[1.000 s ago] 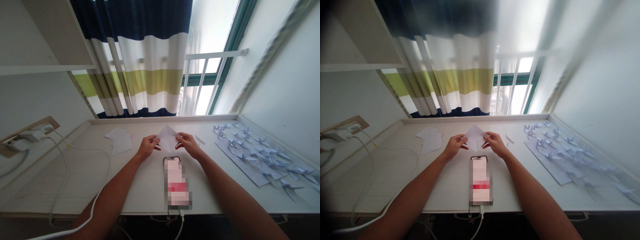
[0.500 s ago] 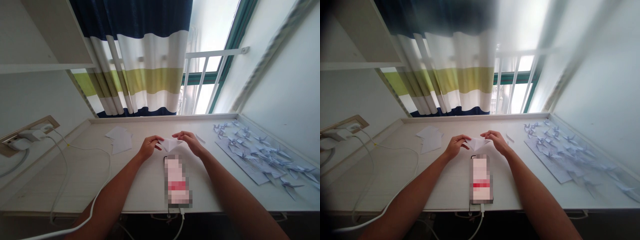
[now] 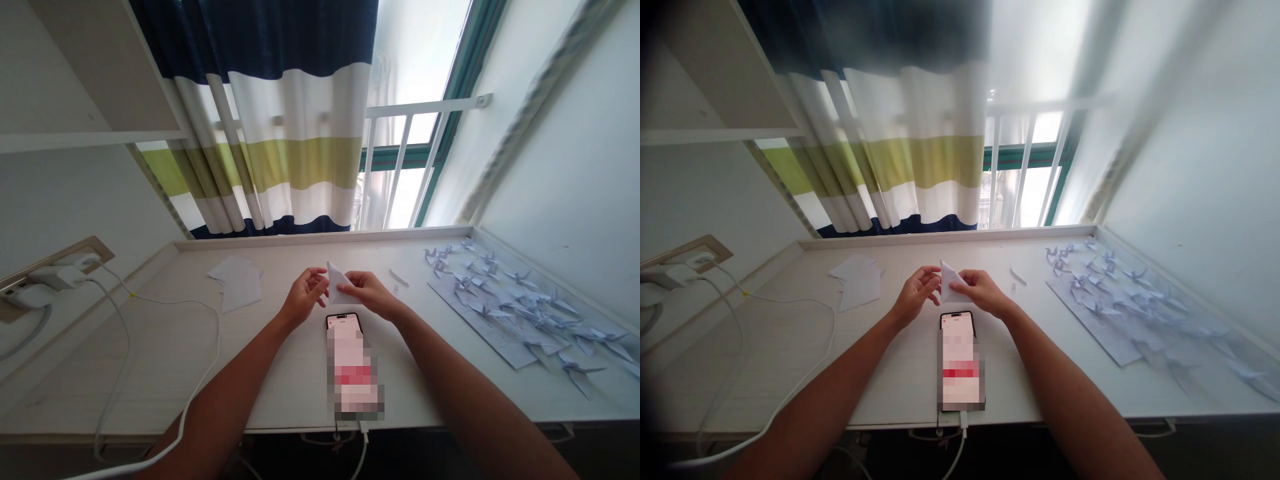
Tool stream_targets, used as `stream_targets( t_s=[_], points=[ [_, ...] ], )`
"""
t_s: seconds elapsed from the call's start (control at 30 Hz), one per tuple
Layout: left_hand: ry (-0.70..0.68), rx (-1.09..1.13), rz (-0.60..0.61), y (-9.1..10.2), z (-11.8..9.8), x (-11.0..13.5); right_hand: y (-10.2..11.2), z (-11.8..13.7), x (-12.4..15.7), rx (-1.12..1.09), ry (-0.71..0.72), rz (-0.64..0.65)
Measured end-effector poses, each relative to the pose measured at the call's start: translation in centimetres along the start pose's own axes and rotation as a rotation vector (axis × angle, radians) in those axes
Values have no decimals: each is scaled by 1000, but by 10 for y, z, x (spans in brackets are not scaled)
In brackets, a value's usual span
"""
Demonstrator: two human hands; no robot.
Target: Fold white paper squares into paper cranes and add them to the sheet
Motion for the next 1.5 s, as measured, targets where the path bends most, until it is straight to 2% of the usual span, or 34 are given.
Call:
stream_targets(
  t_s=[0.1, 0.2, 0.33, 0.5, 0.77, 1.2, 1.5],
  points=[
    [66, -84, 64, -4, 10, 1, 2, 1, 0, -121, 9, -52],
    [81, -141, 104, -7, 16, 3, -2, -1, 0, -174, -24, -16],
    [41, -169, 83, -4, 14, 3, 1, -1, 0, -164, -31, -7],
    [32, -211, 64, -2, 10, 3, 7, 5, -1, -123, 31, -33],
    [74, -195, 64, -8, 6, 5, 11, 13, 0, -138, 127, -163],
    [107, -142, -28, -3, 4, 5, 16, 11, -2, -208, 153, -286],
    [87, -51, -3, -6, -1, 6, 14, 24, 4, -169, 198, -351]
  ],
)
Point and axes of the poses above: each hand's wrist, its own x-axis away from the middle knuckle, its own y-axis out of the back of the hand, z = x × y, the point moved 6 cm from there along -x, towards the middle knuckle, and after that the axes turned 6 degrees about x, right-handed, at the moved point
